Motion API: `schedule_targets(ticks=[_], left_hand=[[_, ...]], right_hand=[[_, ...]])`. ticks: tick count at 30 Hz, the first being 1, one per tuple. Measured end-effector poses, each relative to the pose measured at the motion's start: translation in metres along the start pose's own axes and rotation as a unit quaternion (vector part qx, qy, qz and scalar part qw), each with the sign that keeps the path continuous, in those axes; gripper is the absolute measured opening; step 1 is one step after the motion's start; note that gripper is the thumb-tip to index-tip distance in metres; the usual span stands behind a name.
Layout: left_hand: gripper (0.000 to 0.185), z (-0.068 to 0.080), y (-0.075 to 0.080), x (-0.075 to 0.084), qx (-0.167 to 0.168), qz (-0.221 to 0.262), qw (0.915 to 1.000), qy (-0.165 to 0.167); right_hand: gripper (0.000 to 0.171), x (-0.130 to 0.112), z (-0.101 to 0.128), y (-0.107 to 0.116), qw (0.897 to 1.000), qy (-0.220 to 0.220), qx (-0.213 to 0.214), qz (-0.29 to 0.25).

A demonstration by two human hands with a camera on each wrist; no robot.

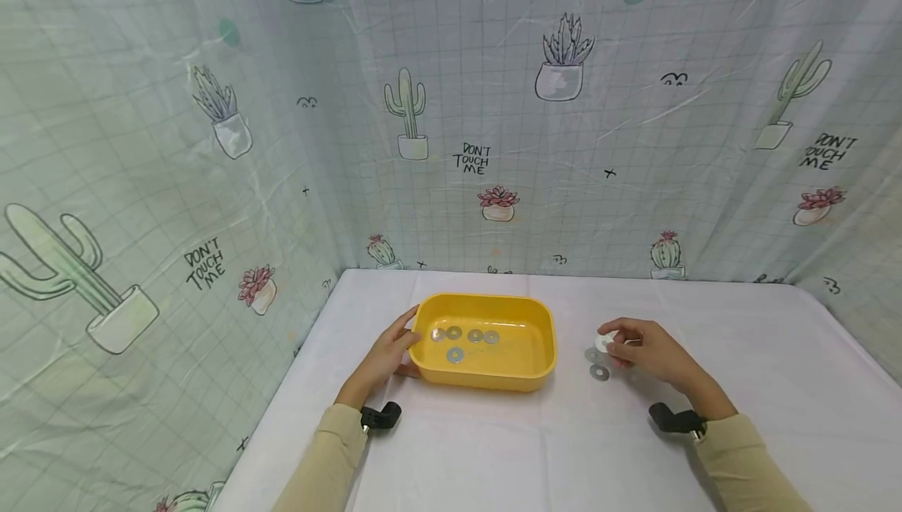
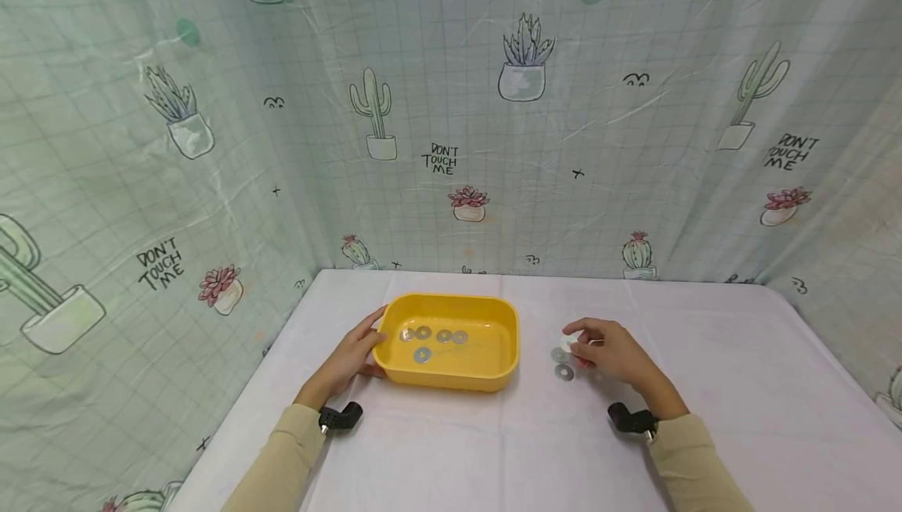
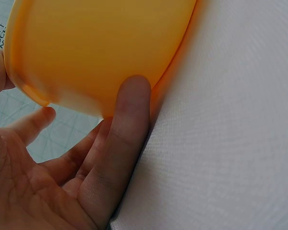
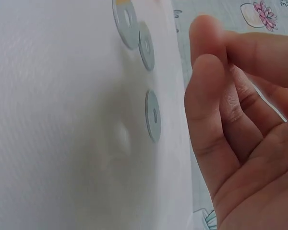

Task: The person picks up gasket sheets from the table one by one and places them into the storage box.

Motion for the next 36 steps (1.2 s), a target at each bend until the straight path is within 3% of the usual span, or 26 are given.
schedule_targets(ticks=[20, 36], left_hand=[[0.061, 0.000, 0.000, 0.000, 0.000, -0.001, 1.0000, -0.003], [0.062, -0.001, -0.001, 0.000, 0.002, -0.002, 1.0000, -0.006]], right_hand=[[0.035, -0.013, -0.002, -0.016, 0.997, 0.006, 0.021, -0.073], [0.034, -0.022, -0.005, -0.031, 0.995, 0.026, 0.045, -0.090]])
Point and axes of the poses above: each hand's wrist, its own z-axis away from the middle knuckle, its own y-axis out of the back of the hand, x = y × z, the point moved 10 cm from there along -z, towards the middle knuckle, and after that the axes turned 13 degrees about -z, right-handed, at the moved point
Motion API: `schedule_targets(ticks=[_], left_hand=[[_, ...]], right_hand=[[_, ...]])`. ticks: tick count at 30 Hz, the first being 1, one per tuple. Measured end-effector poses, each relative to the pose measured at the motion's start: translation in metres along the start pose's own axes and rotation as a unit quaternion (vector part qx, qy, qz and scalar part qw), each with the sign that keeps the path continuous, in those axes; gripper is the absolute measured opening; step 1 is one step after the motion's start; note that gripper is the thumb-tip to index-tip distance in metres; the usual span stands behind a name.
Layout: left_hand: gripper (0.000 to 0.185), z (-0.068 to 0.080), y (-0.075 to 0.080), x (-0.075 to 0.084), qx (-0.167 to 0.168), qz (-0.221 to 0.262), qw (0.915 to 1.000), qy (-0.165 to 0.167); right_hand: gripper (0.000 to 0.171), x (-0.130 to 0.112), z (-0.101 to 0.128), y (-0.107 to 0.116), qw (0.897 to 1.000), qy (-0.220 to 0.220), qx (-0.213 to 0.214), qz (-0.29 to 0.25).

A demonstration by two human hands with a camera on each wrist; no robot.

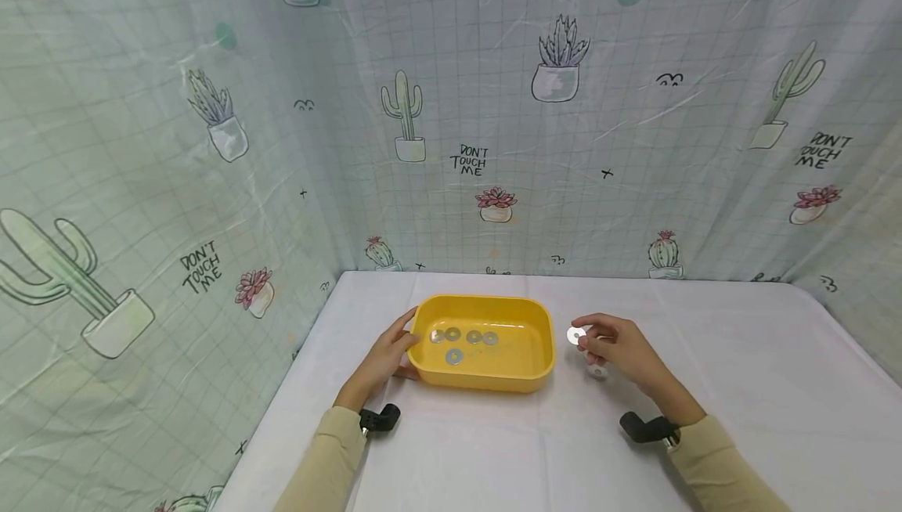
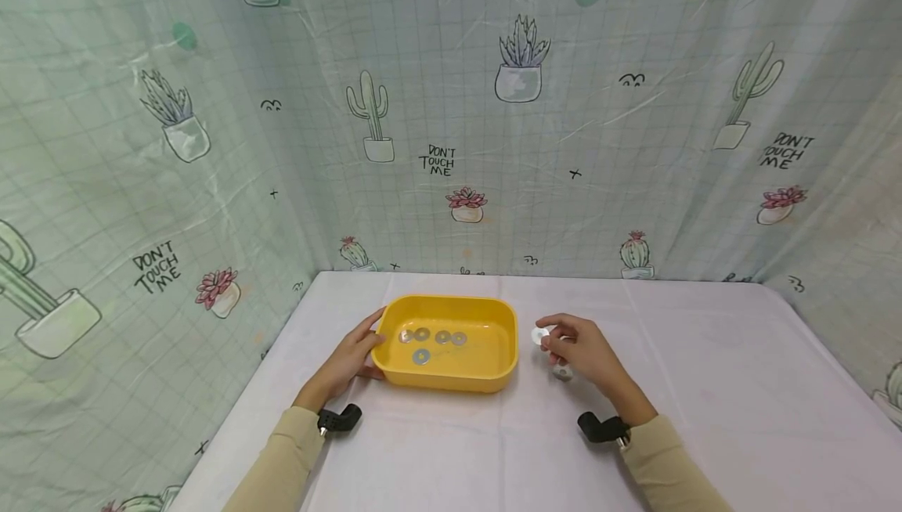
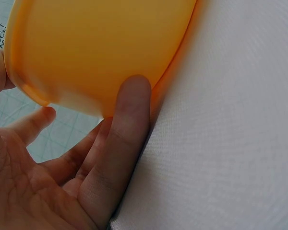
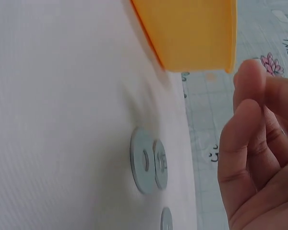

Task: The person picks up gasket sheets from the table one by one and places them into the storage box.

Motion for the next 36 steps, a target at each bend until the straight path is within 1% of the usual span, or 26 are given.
schedule_targets(ticks=[4, 15, 21, 27, 36], left_hand=[[0.062, -0.001, 0.000, -0.001, 0.002, 0.001, 1.0000, 0.006], [0.061, 0.003, 0.003, 0.002, 0.002, 0.004, 1.0000, 0.002], [0.060, 0.004, 0.001, 0.004, -0.001, 0.012, 0.9999, 0.002], [0.060, 0.001, 0.001, 0.004, -0.005, 0.011, 0.9999, -0.005], [0.061, -0.001, 0.000, 0.000, -0.001, 0.003, 1.0000, 0.004]], right_hand=[[0.035, -0.004, 0.000, -0.006, 1.000, -0.001, 0.006, -0.024], [0.037, -0.005, -0.003, -0.026, 0.998, -0.028, 0.021, -0.054], [0.037, -0.006, -0.004, -0.032, 0.997, -0.048, 0.030, -0.059], [0.037, -0.011, -0.001, -0.035, 0.997, -0.049, 0.032, -0.059], [0.036, -0.020, -0.004, -0.036, 0.997, -0.054, 0.039, -0.050]])
Point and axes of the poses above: each hand's wrist, its own z-axis away from the middle knuckle, its own y-axis out of the back of the hand, x = y × z, the point moved 10 cm from there along -z, towards the middle knuckle, and after that the axes turned 13 degrees about -z, right-handed, at the moved point
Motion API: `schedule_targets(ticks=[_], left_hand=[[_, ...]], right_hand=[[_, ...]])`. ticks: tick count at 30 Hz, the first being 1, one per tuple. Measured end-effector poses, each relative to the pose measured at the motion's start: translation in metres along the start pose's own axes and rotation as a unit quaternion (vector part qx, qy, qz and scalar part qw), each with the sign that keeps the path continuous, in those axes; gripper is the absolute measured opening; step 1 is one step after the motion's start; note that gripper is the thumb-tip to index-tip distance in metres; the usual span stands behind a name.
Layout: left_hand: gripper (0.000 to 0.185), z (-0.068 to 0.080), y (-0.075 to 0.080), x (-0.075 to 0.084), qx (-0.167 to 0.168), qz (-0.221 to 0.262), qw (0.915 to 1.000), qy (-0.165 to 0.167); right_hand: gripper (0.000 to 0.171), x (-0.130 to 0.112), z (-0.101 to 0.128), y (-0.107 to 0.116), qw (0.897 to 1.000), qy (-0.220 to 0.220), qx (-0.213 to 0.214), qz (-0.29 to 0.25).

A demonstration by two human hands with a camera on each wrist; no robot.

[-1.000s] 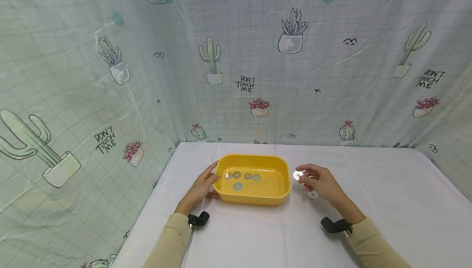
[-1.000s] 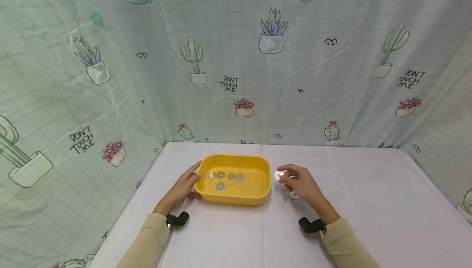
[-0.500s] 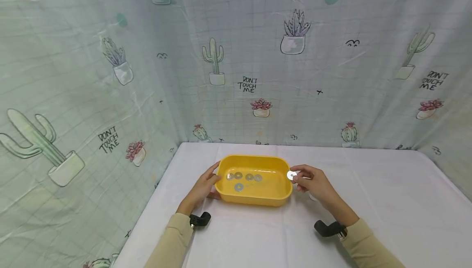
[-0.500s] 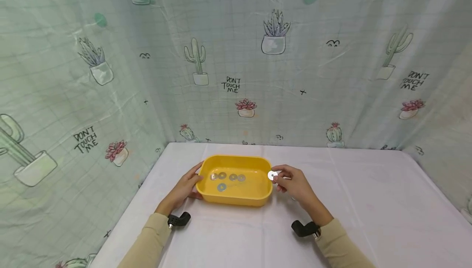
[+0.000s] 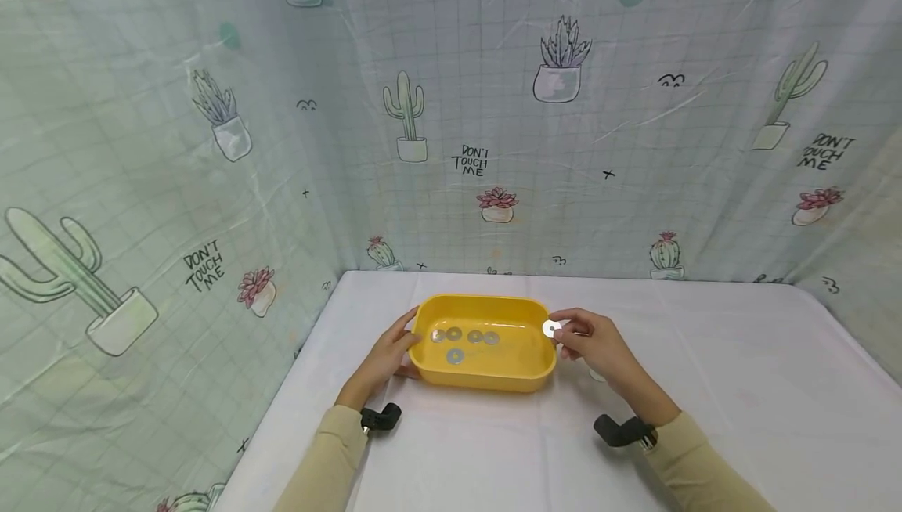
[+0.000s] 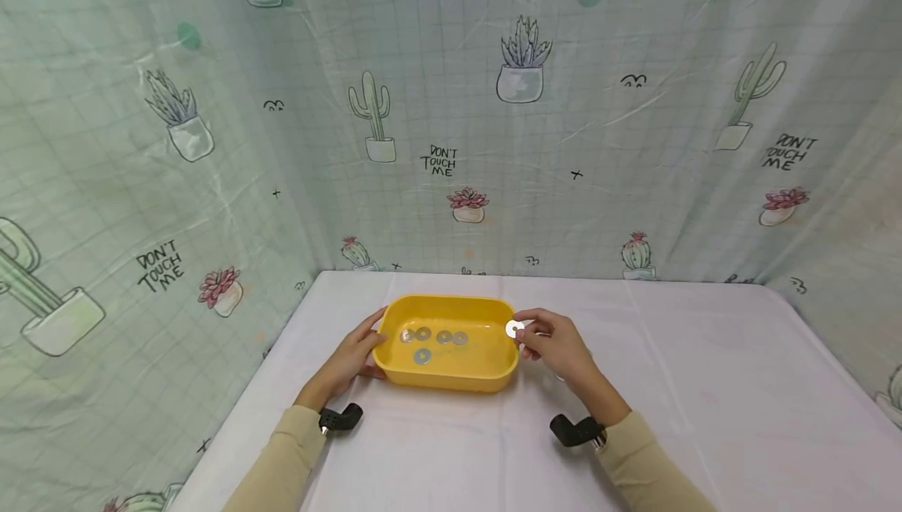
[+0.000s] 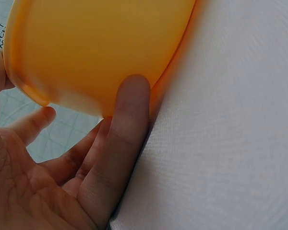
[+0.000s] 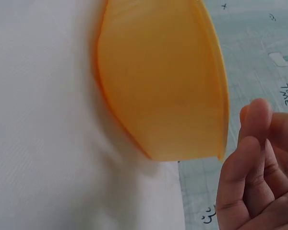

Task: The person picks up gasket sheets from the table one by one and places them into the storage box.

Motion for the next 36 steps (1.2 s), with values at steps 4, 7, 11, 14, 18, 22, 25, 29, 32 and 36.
schedule_targets(ticks=[4, 7, 11, 14, 18, 22, 25, 29, 32, 36], left_hand=[[0.061, 0.001, 0.000, 0.000, -0.001, 0.004, 1.0000, -0.002], [0.060, 0.001, 0.000, 0.000, -0.002, 0.006, 1.0000, -0.002], [0.060, 0.002, 0.000, 0.001, -0.001, 0.004, 1.0000, -0.001], [0.061, 0.002, 0.000, 0.000, -0.001, 0.006, 1.0000, 0.001], [0.061, 0.002, 0.000, 0.000, -0.001, 0.008, 1.0000, 0.002], [0.061, 0.003, 0.000, 0.001, -0.001, 0.007, 1.0000, 0.001], [0.061, 0.003, -0.001, 0.001, -0.004, 0.009, 0.9999, -0.003], [0.061, 0.002, -0.001, 0.003, -0.009, 0.014, 0.9998, -0.009], [0.062, 0.002, -0.001, 0.003, -0.009, 0.018, 0.9997, -0.012], [0.061, 0.002, -0.001, 0.003, -0.009, 0.015, 0.9997, -0.016]], right_hand=[[0.035, -0.005, -0.002, -0.003, 1.000, 0.002, 0.007, -0.002], [0.035, -0.009, -0.004, -0.008, 1.000, 0.005, 0.008, -0.012], [0.033, -0.011, -0.005, -0.016, 0.999, -0.002, 0.013, -0.031], [0.032, -0.014, -0.006, -0.022, 0.999, -0.002, 0.020, -0.041], [0.032, -0.020, -0.008, -0.031, 0.999, 0.015, 0.016, -0.049], [0.032, -0.023, -0.008, -0.040, 0.998, 0.025, 0.005, -0.055], [0.032, -0.022, -0.008, -0.048, 0.998, 0.024, 0.001, -0.057], [0.031, -0.023, -0.011, -0.058, 0.998, 0.024, -0.003, -0.056], [0.030, -0.026, -0.013, -0.065, 0.998, 0.031, -0.006, -0.053], [0.029, -0.027, -0.017, -0.073, 0.998, 0.039, -0.007, -0.047]])
Point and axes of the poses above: each hand's wrist, its own z-axis away from the middle knuckle, its own y-axis out of the back of the hand, x = y × z, the point moved 10 cm from there along -z, towards the middle knuckle, and after that the axes turned 13 degrees about -z, right-handed, at the moved point
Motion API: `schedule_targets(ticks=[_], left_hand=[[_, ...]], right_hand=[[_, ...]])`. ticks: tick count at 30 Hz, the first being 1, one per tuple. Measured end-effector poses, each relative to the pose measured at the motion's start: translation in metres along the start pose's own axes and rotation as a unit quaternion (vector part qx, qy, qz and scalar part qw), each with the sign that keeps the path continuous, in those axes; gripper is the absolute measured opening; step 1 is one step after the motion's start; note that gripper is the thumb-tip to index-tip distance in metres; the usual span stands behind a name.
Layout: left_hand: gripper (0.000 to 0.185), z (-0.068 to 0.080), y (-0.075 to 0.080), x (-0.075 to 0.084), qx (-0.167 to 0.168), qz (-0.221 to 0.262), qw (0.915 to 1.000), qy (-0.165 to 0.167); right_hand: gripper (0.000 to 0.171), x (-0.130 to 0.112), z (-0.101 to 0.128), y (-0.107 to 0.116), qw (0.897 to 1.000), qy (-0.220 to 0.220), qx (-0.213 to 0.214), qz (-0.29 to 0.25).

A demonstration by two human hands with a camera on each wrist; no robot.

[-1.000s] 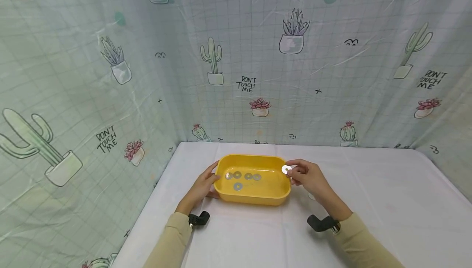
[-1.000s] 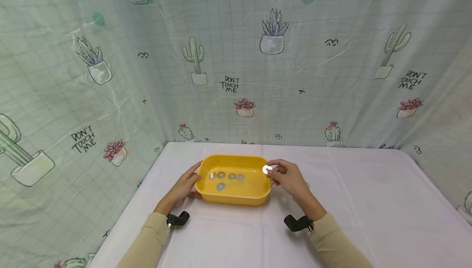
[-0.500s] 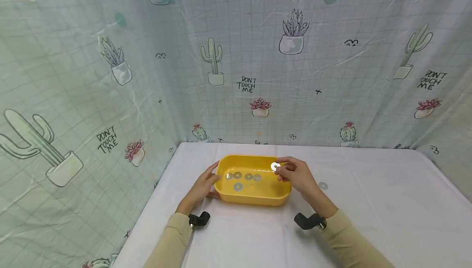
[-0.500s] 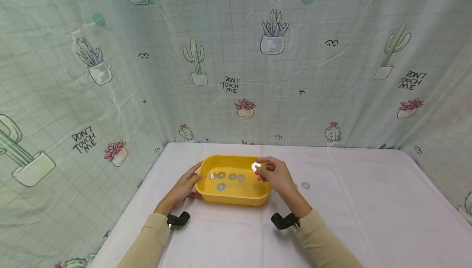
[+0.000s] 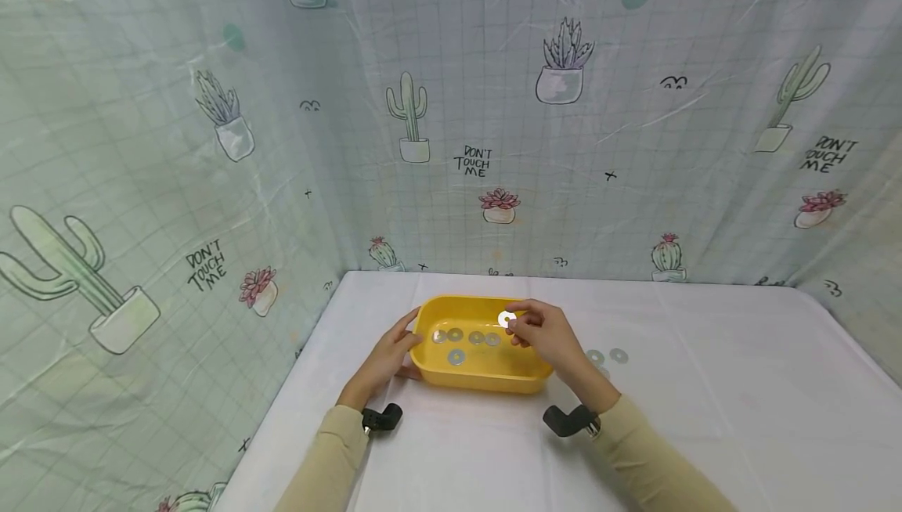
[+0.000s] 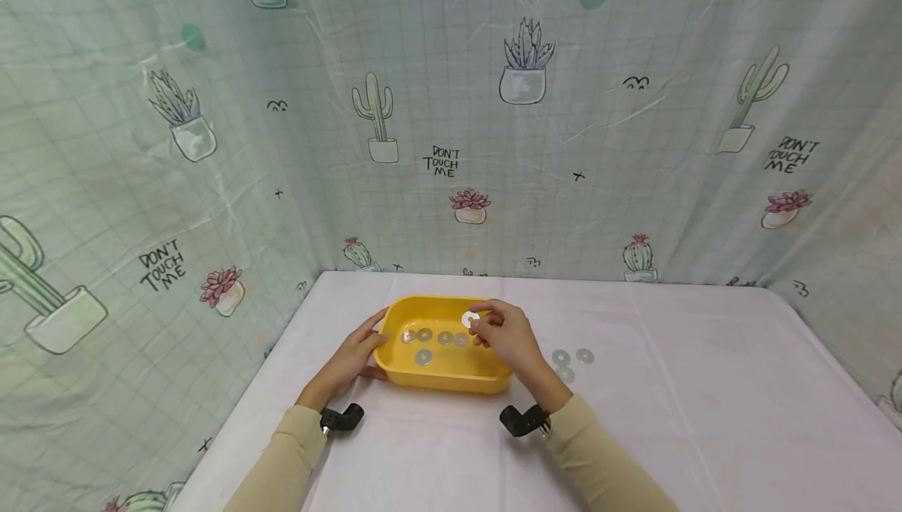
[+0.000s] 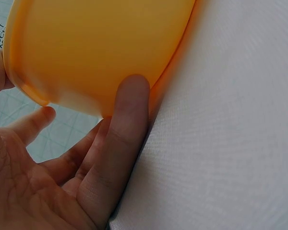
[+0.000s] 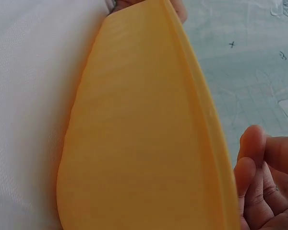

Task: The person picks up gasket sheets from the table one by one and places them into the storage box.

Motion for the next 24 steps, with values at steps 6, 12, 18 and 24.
schedule_targets(ticks=[6, 12, 18, 24], left_hand=[[0.061, 0.000, 0.000, 0.000, -0.002, -0.008, 1.0000, -0.002], [0.061, 0.001, 0.000, 0.001, 0.003, -0.002, 1.0000, 0.005], [0.061, 0.001, 0.001, 0.001, 0.001, 0.000, 1.0000, 0.006], [0.061, 0.001, 0.001, 0.001, 0.001, 0.000, 1.0000, 0.006]], right_hand=[[0.029, 0.001, -0.006, -0.011, 1.000, 0.009, -0.006, -0.003], [0.028, 0.004, -0.010, -0.021, 0.999, 0.013, -0.020, -0.028], [0.028, 0.011, -0.014, -0.026, 0.999, 0.004, -0.014, -0.032], [0.028, 0.016, -0.018, -0.031, 0.999, -0.011, -0.004, -0.030]])
Point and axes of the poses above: each hand's wrist, its own z-axis away from the middle knuckle, its own y-axis out of the back of the hand, x = y × z, the point moved 10 cm from there along -z, towards the middle knuckle, and after that the axes turned 13 degrees about -z, right-handed, at the moved point
